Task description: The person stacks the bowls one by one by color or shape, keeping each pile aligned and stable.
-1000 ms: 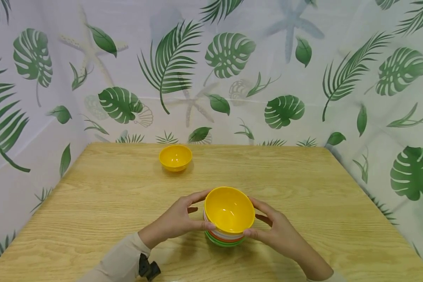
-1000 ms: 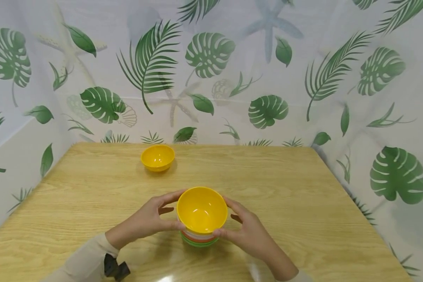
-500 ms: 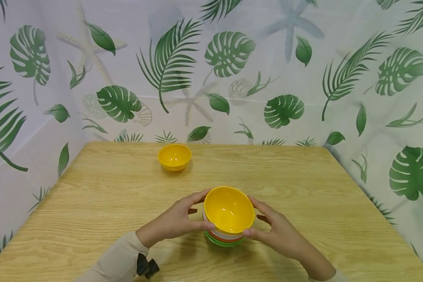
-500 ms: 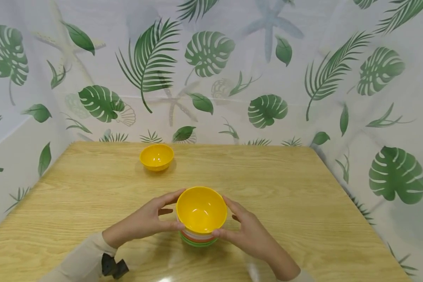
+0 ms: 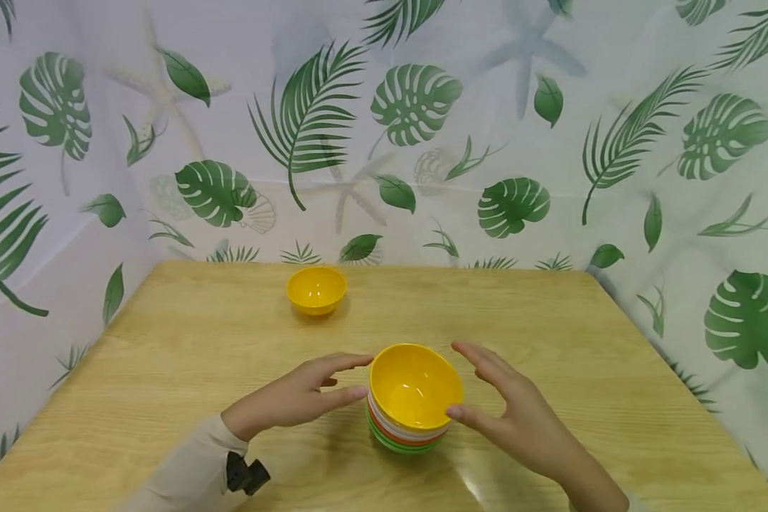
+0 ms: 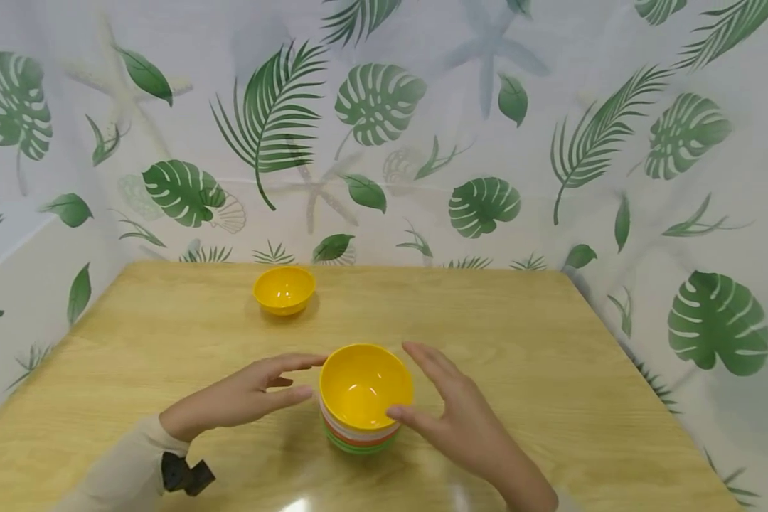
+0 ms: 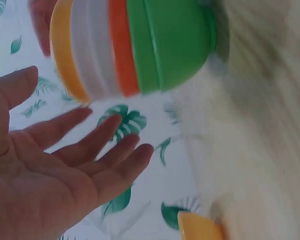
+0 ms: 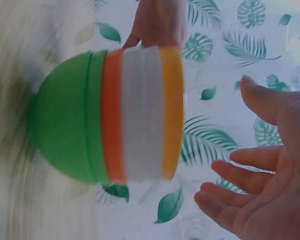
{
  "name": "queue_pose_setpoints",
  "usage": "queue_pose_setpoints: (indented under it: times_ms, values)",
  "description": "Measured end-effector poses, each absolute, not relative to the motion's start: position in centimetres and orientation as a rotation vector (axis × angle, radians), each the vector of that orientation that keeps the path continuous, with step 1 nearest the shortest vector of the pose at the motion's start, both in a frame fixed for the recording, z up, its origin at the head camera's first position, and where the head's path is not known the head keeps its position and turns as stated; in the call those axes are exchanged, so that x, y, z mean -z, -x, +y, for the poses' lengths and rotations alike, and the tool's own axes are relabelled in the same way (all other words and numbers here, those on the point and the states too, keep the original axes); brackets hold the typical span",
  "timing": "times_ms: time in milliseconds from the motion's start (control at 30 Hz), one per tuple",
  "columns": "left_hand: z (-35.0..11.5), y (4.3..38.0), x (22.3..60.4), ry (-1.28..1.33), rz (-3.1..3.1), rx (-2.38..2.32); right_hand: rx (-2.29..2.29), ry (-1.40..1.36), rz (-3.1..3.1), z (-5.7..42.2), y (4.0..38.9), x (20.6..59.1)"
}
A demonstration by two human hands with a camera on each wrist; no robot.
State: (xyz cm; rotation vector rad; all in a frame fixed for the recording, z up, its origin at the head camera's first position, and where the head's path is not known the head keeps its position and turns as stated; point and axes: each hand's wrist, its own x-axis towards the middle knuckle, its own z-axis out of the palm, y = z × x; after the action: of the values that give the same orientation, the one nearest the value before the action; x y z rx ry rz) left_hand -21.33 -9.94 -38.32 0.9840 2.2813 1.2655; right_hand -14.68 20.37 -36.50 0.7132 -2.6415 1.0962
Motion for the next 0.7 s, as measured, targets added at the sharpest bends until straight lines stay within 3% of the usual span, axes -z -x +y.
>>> queue_pose_setpoints:
  times_ms: [367, 700]
  values:
    - [-13.3, 25.3, 36.1, -0.923, 2.404, -1.415, -1.543, -0.801, -2.287, 17.3, 14.2, 33.5]
    - [-14.9, 29.2, 36.5, -0.128, 2.534, -1.826, -1.897, -0.805, -2.256, 14.7, 14.9, 31.7]
